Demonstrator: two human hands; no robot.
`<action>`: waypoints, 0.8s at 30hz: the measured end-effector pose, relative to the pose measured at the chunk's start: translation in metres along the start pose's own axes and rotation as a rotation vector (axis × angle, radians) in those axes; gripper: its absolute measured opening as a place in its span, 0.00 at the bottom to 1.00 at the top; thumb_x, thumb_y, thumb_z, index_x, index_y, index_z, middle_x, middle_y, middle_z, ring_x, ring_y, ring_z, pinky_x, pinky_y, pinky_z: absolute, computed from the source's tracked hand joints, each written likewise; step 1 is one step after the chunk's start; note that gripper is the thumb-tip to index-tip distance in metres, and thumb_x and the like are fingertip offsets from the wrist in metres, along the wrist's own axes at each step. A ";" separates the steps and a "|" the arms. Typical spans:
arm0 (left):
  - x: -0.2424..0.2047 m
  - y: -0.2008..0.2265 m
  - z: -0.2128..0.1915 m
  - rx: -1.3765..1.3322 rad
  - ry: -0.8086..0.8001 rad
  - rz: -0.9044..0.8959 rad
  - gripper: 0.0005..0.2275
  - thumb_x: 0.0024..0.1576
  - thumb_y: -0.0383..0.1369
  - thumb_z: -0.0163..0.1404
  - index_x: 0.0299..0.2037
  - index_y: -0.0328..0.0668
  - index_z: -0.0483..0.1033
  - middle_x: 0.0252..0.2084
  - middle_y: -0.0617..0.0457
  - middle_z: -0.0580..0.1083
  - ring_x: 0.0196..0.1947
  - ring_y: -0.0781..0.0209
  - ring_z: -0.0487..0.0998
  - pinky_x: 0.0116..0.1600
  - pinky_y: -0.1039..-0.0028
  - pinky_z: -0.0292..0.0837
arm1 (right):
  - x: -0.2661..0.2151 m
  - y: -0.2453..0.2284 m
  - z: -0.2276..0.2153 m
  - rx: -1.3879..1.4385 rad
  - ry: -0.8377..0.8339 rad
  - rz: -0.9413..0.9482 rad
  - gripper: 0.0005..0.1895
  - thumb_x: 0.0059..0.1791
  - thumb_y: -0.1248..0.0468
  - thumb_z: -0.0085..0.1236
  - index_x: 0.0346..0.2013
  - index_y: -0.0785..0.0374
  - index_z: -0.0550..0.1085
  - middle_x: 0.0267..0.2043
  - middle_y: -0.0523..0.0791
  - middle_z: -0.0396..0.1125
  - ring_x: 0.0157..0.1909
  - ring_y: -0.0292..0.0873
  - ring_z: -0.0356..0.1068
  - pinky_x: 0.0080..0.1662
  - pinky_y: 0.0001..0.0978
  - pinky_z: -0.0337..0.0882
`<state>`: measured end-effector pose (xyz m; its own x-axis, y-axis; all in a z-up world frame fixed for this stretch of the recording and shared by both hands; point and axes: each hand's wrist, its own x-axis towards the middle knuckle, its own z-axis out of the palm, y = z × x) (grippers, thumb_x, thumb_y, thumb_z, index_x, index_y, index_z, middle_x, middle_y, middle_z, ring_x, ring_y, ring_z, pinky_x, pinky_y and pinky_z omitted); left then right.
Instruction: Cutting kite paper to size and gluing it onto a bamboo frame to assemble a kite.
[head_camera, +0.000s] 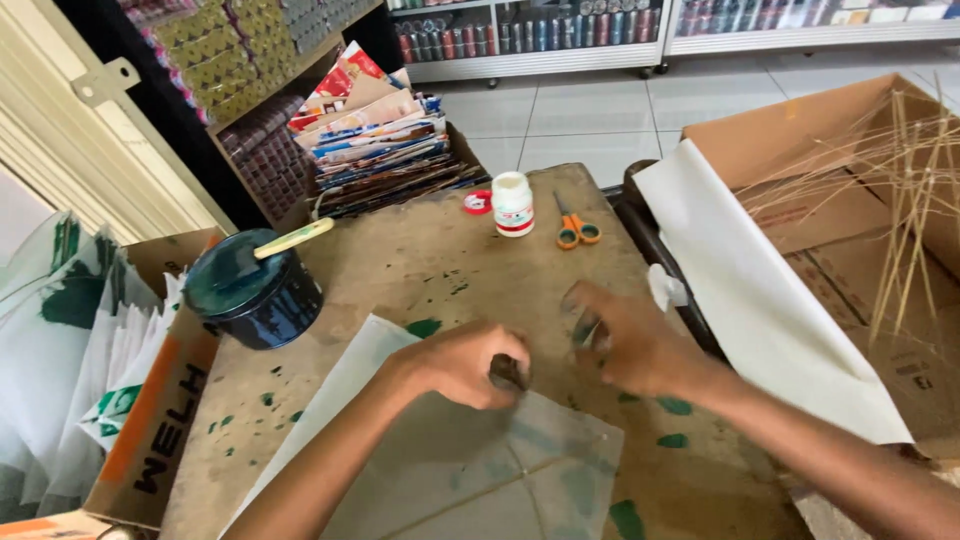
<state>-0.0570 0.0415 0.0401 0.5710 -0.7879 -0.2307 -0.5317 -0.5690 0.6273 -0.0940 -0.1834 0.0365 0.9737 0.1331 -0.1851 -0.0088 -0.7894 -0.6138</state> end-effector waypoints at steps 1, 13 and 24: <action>-0.006 -0.002 -0.002 0.000 0.005 -0.002 0.17 0.51 0.32 0.54 0.50 0.38 0.81 0.48 0.42 0.79 0.50 0.44 0.78 0.56 0.53 0.70 | 0.000 -0.006 0.009 -0.002 -0.001 -0.005 0.29 0.47 0.67 0.60 0.62 0.48 0.64 0.51 0.51 0.74 0.55 0.54 0.75 0.53 0.50 0.78; -0.047 -0.063 0.008 0.161 0.203 0.268 0.02 0.50 0.30 0.56 0.30 0.50 0.81 0.36 0.59 0.72 0.39 0.56 0.72 0.53 0.67 0.63 | -0.007 -0.033 0.064 0.118 -0.097 -0.220 0.05 0.44 0.67 0.60 0.25 0.57 0.72 0.18 0.41 0.66 0.23 0.37 0.63 0.31 0.31 0.61; -0.042 -0.072 0.005 0.246 0.208 0.194 0.02 0.57 0.33 0.54 0.35 0.49 0.79 0.40 0.58 0.73 0.42 0.56 0.74 0.55 0.63 0.59 | -0.014 -0.044 0.063 0.076 -0.094 -0.184 0.06 0.43 0.61 0.69 0.29 0.53 0.78 0.27 0.37 0.75 0.30 0.33 0.74 0.35 0.28 0.69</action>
<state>-0.0456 0.1141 0.0005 0.5460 -0.8365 0.0468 -0.7625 -0.4730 0.4415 -0.1215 -0.1130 0.0181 0.9351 0.3285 -0.1330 0.1464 -0.6999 -0.6991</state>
